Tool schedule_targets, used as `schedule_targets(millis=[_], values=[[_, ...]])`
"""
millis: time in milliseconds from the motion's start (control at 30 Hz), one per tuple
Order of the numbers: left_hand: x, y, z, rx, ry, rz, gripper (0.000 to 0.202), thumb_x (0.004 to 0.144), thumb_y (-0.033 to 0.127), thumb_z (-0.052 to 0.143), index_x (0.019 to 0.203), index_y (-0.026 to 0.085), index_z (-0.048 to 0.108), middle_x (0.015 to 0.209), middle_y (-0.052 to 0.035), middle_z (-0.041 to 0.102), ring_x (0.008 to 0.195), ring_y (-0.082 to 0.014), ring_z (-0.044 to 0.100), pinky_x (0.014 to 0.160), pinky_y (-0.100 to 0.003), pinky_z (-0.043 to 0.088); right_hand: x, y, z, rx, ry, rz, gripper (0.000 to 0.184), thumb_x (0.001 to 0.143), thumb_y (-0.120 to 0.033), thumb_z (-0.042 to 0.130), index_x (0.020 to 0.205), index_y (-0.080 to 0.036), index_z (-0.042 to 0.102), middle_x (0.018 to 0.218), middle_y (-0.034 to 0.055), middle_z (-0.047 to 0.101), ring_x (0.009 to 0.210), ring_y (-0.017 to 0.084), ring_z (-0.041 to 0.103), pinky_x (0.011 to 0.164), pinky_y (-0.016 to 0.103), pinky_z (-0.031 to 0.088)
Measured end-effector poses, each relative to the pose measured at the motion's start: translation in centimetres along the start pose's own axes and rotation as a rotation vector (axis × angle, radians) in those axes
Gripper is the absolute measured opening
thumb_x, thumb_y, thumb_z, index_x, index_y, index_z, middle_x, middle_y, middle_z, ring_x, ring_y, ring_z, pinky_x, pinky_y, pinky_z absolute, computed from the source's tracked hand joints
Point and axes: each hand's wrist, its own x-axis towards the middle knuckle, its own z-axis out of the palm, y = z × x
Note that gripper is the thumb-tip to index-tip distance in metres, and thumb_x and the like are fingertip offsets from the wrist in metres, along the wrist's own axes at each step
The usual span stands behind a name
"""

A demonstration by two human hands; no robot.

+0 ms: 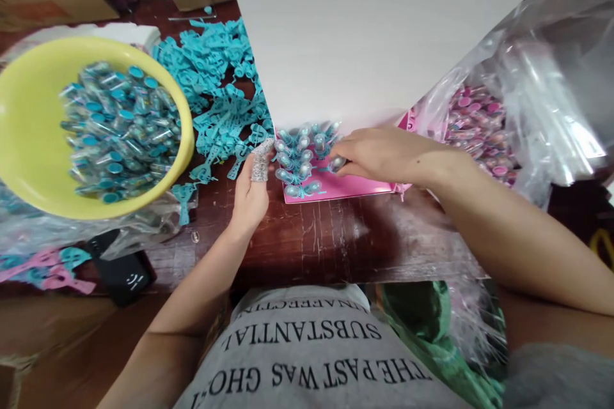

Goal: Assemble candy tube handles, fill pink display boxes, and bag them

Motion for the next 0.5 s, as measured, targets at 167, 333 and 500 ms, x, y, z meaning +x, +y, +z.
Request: schedule_targets(millis=[167,333,500], values=[[0.3,0.4,0.7,-0.119,0.047,-0.074,0.061,0.104,0.069,0.053,0.141,0.023,0.066,0.136,-0.0105,0.074,0.127,-0.0278,0.072,0.106,-0.039,0.062,1.2,-1.5,0.3,-0.041,0.068,0.126,0.018,0.097,-0.034,0.073,0.084,-0.021,0.07,0.079,0.0063,0.07,0.078,0.024,0.068,0.073,0.041,0.049],[0.0,-0.1,1.1,-0.156,0.057,-0.042,0.063,0.105,0.071,0.047,0.146,0.026,0.062,0.15,-0.0095,0.066,0.141,-0.0275,0.064,0.115,-0.041,0.056,0.0,-3.0,2.1,-0.176,0.31,0.124,0.029,0.108,-0.042,0.057,0.094,-0.02,0.072,0.101,0.0128,0.075,0.107,0.031,0.065,0.071,0.039,0.048],[-0.4,-1.4,1.7,-0.055,0.017,-0.004,0.068,0.109,0.07,0.029,0.161,0.031,0.047,0.166,-0.0073,0.052,0.157,-0.0237,0.047,0.125,-0.043,0.048,-0.8,-3.2,4.4,-0.335,0.374,0.151,0.034,0.109,-0.037,0.056,0.085,-0.022,0.075,0.104,0.0101,0.076,0.107,0.03,0.06,0.055,0.033,0.04]])
